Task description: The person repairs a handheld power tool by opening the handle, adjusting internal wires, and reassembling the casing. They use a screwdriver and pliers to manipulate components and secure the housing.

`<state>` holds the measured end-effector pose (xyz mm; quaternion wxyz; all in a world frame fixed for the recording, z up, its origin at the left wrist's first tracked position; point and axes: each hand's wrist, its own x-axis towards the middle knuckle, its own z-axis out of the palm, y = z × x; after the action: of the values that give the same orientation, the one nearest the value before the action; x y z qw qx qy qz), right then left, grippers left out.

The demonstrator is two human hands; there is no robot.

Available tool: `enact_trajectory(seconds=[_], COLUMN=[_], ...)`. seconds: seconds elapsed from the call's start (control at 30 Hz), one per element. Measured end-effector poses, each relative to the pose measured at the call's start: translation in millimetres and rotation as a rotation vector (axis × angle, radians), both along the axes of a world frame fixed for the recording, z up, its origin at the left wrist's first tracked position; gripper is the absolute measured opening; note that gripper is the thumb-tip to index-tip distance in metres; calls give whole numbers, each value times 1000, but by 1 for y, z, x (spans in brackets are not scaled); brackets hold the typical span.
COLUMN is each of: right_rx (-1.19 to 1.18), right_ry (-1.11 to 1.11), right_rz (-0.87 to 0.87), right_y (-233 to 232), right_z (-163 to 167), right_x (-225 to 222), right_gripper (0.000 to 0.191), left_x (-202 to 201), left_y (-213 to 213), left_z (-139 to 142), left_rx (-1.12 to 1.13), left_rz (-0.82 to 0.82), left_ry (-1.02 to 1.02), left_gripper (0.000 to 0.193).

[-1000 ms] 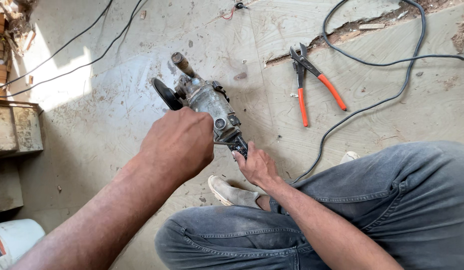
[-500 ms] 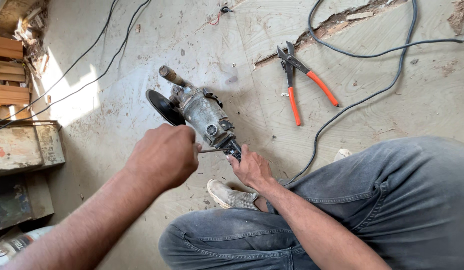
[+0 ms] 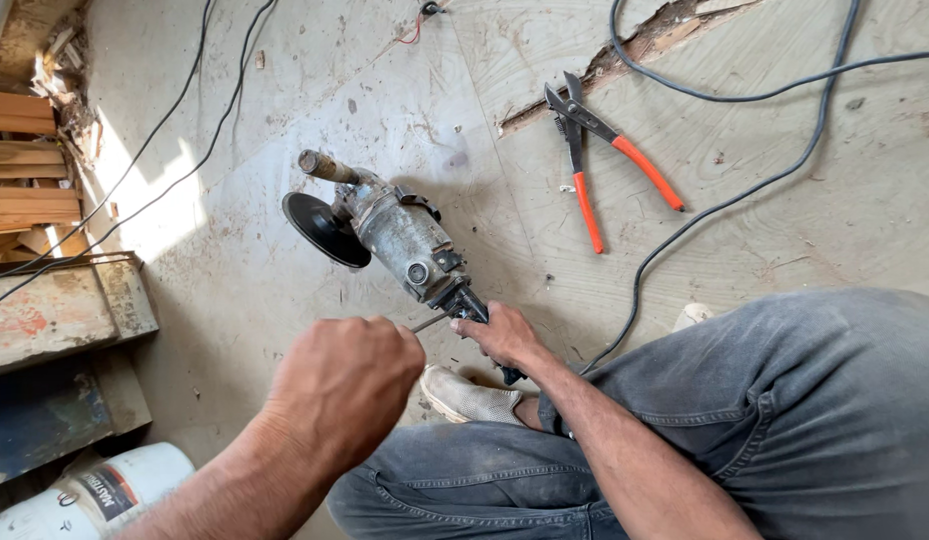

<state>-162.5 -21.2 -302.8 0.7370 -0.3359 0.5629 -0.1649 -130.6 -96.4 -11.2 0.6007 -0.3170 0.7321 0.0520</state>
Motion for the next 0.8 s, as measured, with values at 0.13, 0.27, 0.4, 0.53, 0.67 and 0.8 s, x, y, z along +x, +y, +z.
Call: enact_trajectory(seconds=[0.13,0.27,0.4,0.53,0.67,0.8], right_rx=[-9,23,64,12,-30,-42], right_ry=[10,-36,-126,-40,0,14], right_rz=[16,-14,-31,1,-15,56], right_y=[-3,-3,-2,-1,2,1], right_z=[-1,-3,-7,-14,-21,-23], right_x=[-1,-2,0,2,6,10], right_gripper=[48,45,43,45,46,44], left_x=[12,17,6,-2,0,6], left_y=[8,-9,-32,-34,-29,-16], left_z=[-2,6,5,6,8,4], left_rx=[154,-165,-233,-308,-249,64], left_rz=[-366,228,932,735,690,362], left_ry=[45,138,-76,5,-164,-281], left_gripper=[30,34,58,33,34,42])
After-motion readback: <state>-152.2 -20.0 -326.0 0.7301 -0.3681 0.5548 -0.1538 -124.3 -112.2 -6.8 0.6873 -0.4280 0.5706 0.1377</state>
